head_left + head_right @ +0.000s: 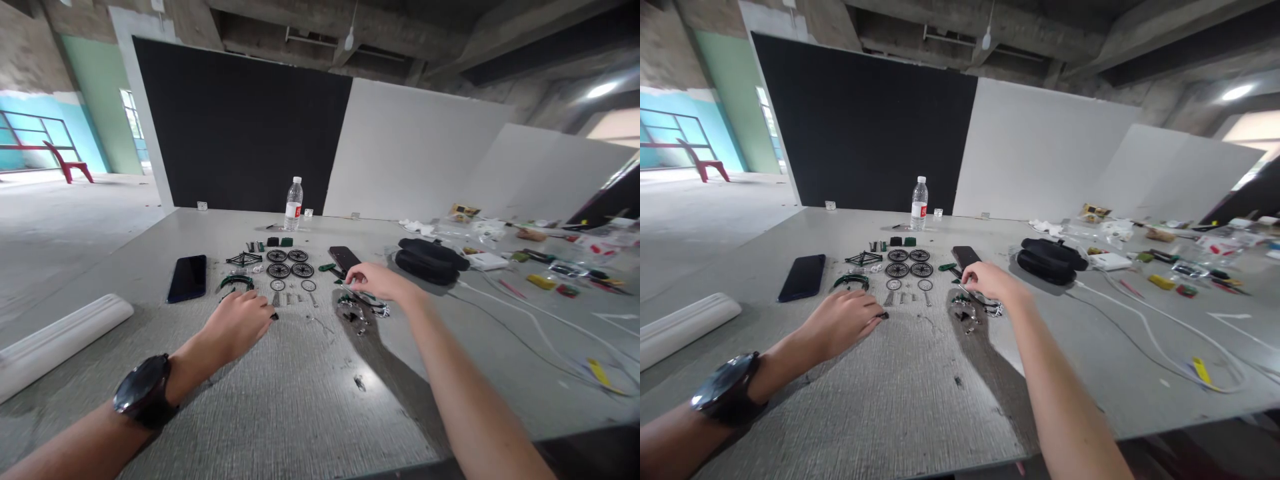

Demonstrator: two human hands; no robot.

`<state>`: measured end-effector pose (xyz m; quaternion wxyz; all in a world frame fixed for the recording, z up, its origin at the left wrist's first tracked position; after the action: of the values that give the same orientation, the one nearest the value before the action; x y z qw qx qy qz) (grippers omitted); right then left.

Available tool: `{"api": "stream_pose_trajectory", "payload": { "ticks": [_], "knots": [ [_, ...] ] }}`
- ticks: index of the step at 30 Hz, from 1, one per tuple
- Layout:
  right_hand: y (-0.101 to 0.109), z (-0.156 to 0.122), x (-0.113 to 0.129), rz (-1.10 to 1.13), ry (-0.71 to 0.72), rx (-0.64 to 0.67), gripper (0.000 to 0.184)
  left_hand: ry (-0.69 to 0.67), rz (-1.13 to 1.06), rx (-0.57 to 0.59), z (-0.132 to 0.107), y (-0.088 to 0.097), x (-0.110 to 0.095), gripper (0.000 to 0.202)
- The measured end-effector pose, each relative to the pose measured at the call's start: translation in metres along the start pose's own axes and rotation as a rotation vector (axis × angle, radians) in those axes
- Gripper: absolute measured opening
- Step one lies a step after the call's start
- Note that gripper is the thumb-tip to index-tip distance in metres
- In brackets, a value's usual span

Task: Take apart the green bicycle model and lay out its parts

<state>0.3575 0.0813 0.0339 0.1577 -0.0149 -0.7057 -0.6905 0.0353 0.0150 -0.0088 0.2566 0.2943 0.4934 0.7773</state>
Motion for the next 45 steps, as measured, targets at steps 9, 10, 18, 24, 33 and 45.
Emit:
{"api": "stream_pose_trajectory", "payload": {
  "ticks": [9, 10, 18, 24, 33, 45],
  "knots": [
    [-0.005, 0.001, 0.004, 0.038, -0.044, 0.047, 0.018, -0.012, -0.007, -0.011, -0.001, 0.0, 0.0, 0.019],
    [-0.005, 0.001, 0.004, 0.043, -0.045, 0.051, 0.019, -0.014, -0.009, -0.012, -0.001, 0.0, 0.0, 0.019],
    [-0.006, 0.001, 0.001, 0.027, -0.062, 0.056, 0.016, -0.02, -0.02, -0.022, -0.001, 0.001, -0.001, 0.021],
    [0.002, 0.003, -0.014, -0.019, -0.06, -0.092, 0.013, -0.028, -0.022, -0.043, -0.001, -0.001, 0.001, 0.024],
    [0.014, -0.007, -0.045, -0.002, -0.165, 0.146, 0.013, -0.022, -0.011, -0.04, -0.001, 0.001, 0.0, 0.023],
    [0.004, -0.002, -0.042, -0.046, -0.169, 0.127, 0.006, -0.037, -0.011, -0.038, -0.001, 0.0, 0.0, 0.025]
  ]
}}
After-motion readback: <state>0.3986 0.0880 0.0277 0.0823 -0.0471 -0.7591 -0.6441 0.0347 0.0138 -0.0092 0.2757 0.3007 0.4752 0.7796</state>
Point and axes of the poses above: each hand's wrist, its own z-axis towards the middle knuckle, its own y-axis out of the back of the hand, x = y × z, the point moved 2 cm from there along z, towards the middle knuckle, and after that the axes turned 5 degrees about -x, right-handed, at the moved point
